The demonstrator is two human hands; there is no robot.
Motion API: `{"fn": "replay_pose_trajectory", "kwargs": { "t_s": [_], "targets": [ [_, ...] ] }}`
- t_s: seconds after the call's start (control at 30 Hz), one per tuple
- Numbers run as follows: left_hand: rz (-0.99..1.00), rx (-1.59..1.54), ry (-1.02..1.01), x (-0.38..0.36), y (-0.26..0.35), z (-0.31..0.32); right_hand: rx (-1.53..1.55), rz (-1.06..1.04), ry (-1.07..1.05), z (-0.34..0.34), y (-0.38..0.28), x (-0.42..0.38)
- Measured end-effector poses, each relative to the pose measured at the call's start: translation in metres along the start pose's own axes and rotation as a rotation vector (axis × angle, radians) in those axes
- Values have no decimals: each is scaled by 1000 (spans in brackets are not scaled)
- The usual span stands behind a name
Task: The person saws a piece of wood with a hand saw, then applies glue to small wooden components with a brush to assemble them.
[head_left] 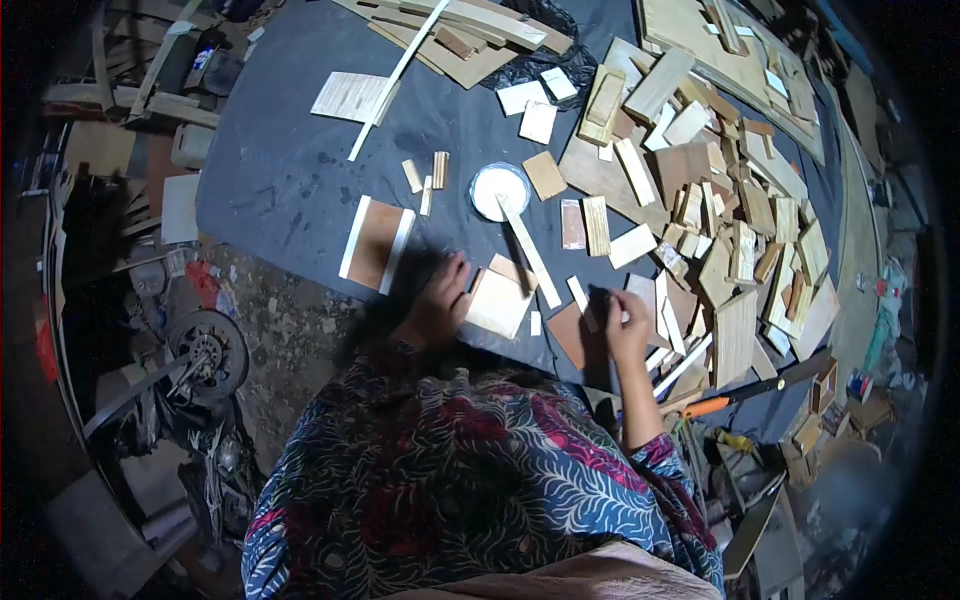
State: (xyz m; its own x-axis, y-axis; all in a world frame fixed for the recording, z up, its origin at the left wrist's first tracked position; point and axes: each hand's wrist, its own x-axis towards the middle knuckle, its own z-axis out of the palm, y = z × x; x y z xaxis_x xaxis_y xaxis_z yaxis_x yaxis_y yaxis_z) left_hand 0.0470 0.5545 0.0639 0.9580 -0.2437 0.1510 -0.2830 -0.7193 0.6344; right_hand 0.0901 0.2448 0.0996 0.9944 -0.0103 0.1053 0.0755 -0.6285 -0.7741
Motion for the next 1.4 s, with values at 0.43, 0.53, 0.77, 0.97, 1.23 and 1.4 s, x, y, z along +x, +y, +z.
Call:
{"fn": "replay_pose_trajectory", "kwargs": {
  "t_s": [0.43, 0.53, 0.77, 0.97, 1.23, 1.4],
  "targets": [
    [-377, -125, -71, -4, -8, 5, -510, -293, -133, 125, -59, -9],
    [-374, -157, -159, 5, 0, 2, -479, -235, -136, 127, -55, -6],
    [-387, -206, -115, 1, -4, 8, 24, 14, 1, 129, -48, -26],
    [-429, -311, -33, -6, -3, 4, 215, 134, -56, 122, -63, -27],
    [-394, -188, 15, -1, -7, 4, -23, 5, 131, 131, -40, -19],
    [-431, -175, 5, 3, -6, 5, -93, -33, 185, 107, -31, -16]
  ]
}}
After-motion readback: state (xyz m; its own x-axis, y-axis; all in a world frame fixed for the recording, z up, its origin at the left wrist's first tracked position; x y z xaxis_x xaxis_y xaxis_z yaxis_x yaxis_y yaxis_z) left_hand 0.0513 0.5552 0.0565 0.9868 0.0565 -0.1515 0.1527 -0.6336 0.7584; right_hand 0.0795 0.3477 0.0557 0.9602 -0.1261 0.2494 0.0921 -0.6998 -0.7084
